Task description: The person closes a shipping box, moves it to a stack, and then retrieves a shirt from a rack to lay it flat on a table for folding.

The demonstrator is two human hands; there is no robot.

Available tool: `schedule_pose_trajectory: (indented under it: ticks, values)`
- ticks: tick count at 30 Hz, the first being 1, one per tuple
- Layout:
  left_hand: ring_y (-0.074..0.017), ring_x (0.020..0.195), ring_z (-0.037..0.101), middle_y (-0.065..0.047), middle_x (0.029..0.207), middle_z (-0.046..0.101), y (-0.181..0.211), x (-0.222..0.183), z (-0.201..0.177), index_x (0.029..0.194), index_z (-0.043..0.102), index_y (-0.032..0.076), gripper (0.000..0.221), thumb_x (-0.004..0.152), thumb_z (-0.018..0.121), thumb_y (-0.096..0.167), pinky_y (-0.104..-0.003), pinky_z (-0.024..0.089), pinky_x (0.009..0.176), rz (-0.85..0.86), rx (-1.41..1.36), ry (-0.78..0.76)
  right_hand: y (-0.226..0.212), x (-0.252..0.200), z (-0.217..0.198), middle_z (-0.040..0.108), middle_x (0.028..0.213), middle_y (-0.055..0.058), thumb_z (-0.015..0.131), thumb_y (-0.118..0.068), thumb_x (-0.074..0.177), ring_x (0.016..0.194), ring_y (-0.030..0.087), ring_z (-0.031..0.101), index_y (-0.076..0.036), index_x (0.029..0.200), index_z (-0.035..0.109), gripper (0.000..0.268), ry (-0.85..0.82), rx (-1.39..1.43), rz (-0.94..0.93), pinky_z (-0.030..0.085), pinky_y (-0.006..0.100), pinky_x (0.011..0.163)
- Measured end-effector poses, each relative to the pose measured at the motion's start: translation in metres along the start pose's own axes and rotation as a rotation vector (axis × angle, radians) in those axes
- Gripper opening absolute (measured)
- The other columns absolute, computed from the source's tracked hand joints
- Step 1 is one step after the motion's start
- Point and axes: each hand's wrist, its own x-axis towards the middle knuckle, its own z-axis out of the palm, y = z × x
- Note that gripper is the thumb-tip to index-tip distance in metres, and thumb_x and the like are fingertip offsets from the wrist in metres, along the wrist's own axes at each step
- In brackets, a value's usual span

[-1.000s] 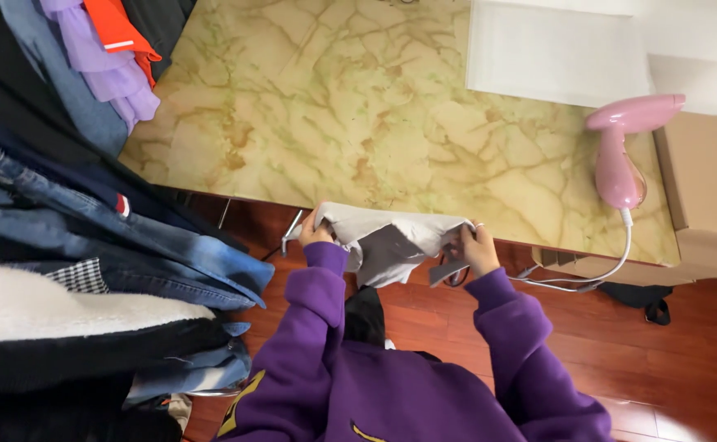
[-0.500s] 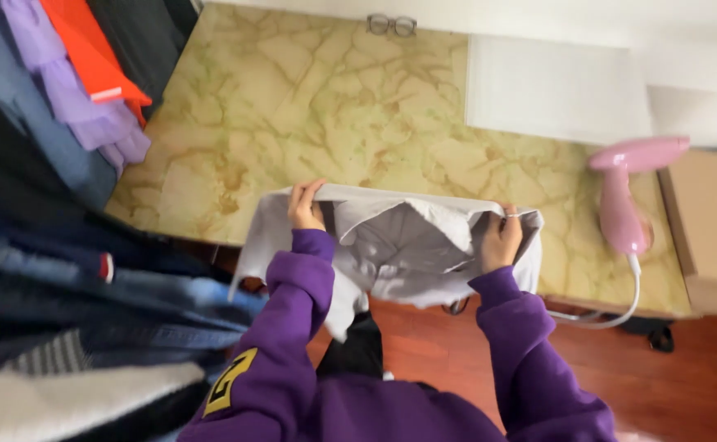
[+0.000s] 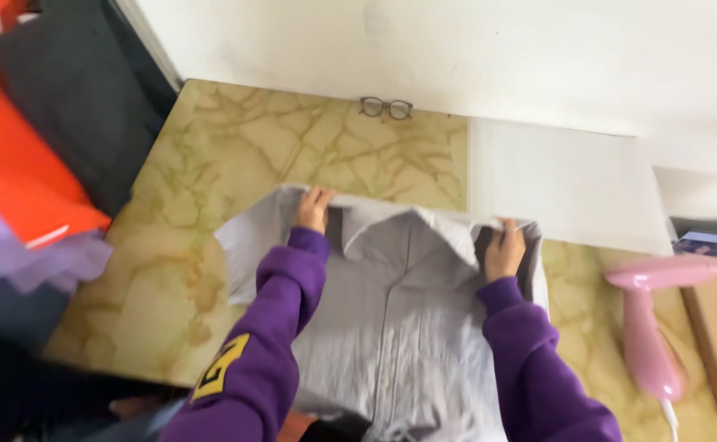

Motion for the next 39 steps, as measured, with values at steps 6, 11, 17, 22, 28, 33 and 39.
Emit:
schedule_pose_trajectory:
  ticks: [6,11,17,22,28,33,39]
  values:
    - [-0.0213,0.085,0.049,0.002,0.091,0.049,-0.049,-0.014,0.064,0.098,0.055,0.022,0.024,0.080,0.049,0.007,-0.028,0.045,0.078,-0.018,0.066,-0.247,0.042,-0.012,0.050,0.058,0.084,0.016,0.051,0.005,0.084,0.087,0.034,0.057,-0.006,0.093,0.056,0.015,-0.082,-0.028,0.043,0.045,0.040,0.077]
    - [-0.0263,0.102,0.046,-0.006,0.110,0.046,-0.035,0.092,0.079,0.108,0.050,0.014,0.044,0.069,0.059,-0.006,-0.034,0.042,0.090,-0.109,0.093,-0.405,0.081,0.074,0.092,0.059,0.083,0.018,0.052,0.004,0.082,0.085,0.035,0.058,-0.002,0.096,0.058,0.016,-0.094,-0.117,-0.111,0.047,0.041,0.075]
    - [-0.0288,0.123,0.032,-0.014,0.144,-0.011,0.003,0.105,0.048,0.140,0.000,0.027,0.104,0.068,0.059,-0.018,-0.035,0.037,0.102,-0.248,-0.058,-0.576,0.022,0.102,0.090,0.049,0.115,0.022,0.055,-0.009,0.087,0.111,0.036,0.045,-0.006,0.128,0.043,0.043,-0.288,0.048,0.004,0.042,0.042,0.090]
    - [-0.0236,0.134,0.014,-0.011,0.146,0.009,-0.012,-0.001,0.070,0.141,0.003,0.024,0.071,0.088,0.049,0.014,-0.046,0.012,0.107,-0.458,-0.095,-0.751,0.031,0.020,0.105,0.056,0.109,0.009,0.057,-0.011,0.085,0.108,0.025,0.051,-0.012,0.115,0.054,0.031,-0.378,0.083,0.164,0.046,0.034,0.087]
    - [-0.0175,0.135,0.000,-0.001,0.147,-0.006,0.005,-0.001,0.044,0.140,0.003,0.026,0.062,0.089,0.030,0.051,-0.050,0.000,0.106,-0.317,0.161,-0.947,0.014,-0.011,0.126,0.057,0.105,0.004,0.054,-0.010,0.084,0.103,0.022,0.054,-0.017,0.104,0.058,0.022,-0.479,0.009,0.218,0.046,0.033,0.088]
    - [-0.0120,0.134,0.007,0.006,0.147,0.005,-0.029,-0.008,0.054,0.136,0.023,0.029,0.048,0.092,0.023,0.048,-0.046,0.000,0.107,-0.122,0.248,-0.726,-0.027,-0.012,0.133,0.040,0.130,0.010,0.055,-0.022,0.083,0.119,0.027,0.042,-0.016,0.124,0.046,0.042,-0.609,-0.058,-0.108,0.036,0.038,0.098]
    - [-0.0113,0.134,0.005,0.008,0.147,0.004,-0.046,0.009,0.039,0.136,0.022,0.033,0.050,0.091,0.019,0.053,-0.044,0.001,0.108,-0.098,0.286,-0.793,-0.007,0.008,0.106,0.016,0.145,0.005,0.032,-0.047,0.089,0.133,0.022,0.017,-0.027,0.137,0.026,0.052,-0.735,-0.471,-0.070,0.014,0.042,0.107]
